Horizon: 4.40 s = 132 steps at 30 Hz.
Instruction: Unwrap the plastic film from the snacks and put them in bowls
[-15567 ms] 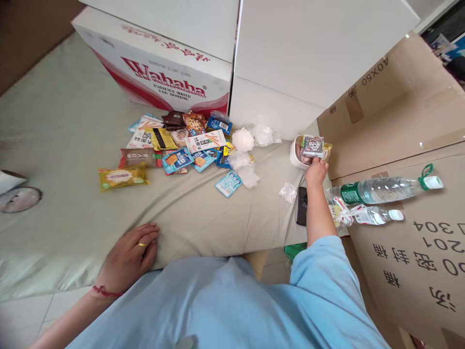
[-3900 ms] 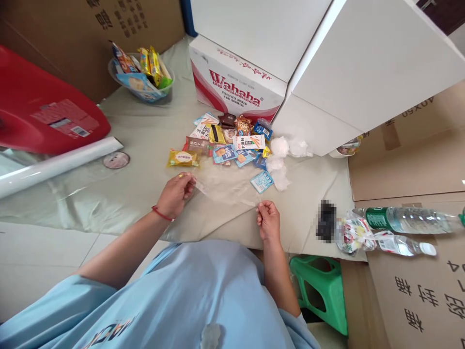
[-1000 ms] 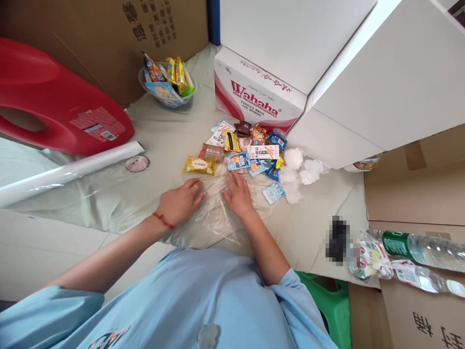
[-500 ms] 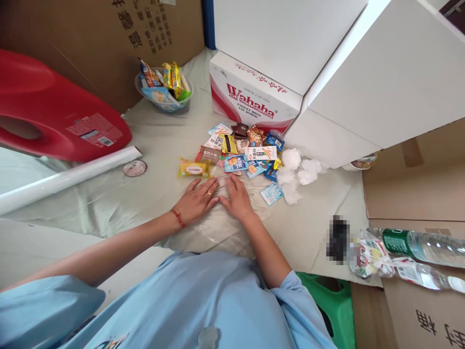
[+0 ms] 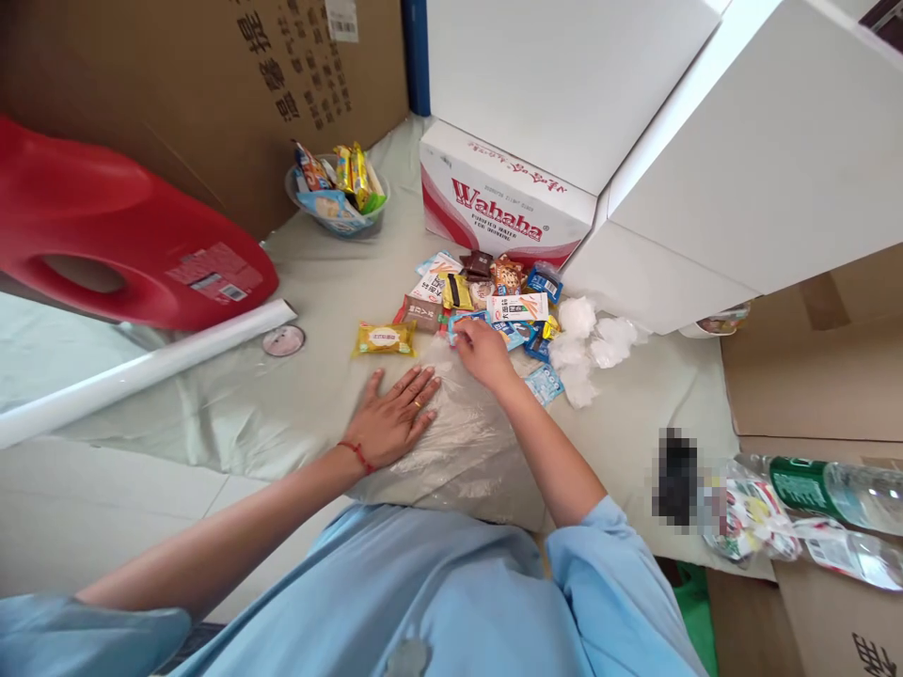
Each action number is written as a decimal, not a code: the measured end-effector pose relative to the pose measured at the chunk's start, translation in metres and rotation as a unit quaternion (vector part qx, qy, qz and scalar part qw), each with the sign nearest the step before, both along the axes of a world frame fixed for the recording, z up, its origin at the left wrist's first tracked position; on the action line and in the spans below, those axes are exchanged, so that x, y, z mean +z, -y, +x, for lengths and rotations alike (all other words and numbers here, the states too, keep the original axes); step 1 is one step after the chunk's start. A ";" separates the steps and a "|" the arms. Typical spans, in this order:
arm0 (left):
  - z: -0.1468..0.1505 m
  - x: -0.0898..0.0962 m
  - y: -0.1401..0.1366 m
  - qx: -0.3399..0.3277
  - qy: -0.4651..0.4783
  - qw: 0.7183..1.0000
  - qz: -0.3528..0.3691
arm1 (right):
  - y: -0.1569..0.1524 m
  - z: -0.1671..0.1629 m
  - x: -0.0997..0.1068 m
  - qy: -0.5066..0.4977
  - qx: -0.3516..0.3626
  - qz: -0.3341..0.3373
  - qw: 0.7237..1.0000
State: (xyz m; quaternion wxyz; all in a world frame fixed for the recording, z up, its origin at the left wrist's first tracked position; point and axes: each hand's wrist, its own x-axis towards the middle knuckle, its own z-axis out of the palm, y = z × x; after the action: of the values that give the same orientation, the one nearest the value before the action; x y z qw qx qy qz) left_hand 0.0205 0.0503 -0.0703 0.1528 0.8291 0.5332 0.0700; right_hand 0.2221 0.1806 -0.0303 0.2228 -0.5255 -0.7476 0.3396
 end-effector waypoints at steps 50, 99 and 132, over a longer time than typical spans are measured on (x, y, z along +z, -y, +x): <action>0.001 -0.002 -0.001 0.005 -0.023 1.000 0.016 | 0.019 0.190 -0.013 0.292 -0.130 0.129 0.939; 0.002 -0.002 0.000 0.019 -0.018 0.999 0.022 | 0.105 0.061 0.011 0.168 -0.004 0.083 0.982; 0.002 -0.003 0.000 0.027 0.005 0.999 0.025 | 0.112 0.058 0.006 0.211 0.171 0.074 0.959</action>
State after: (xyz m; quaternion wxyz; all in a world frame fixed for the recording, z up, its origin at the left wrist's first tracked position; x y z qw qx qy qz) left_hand 0.0221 0.0500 -0.0732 0.1327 0.8177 0.5526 0.0921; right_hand 0.2804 0.0691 -0.0239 0.0368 -0.4312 -0.8796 0.1974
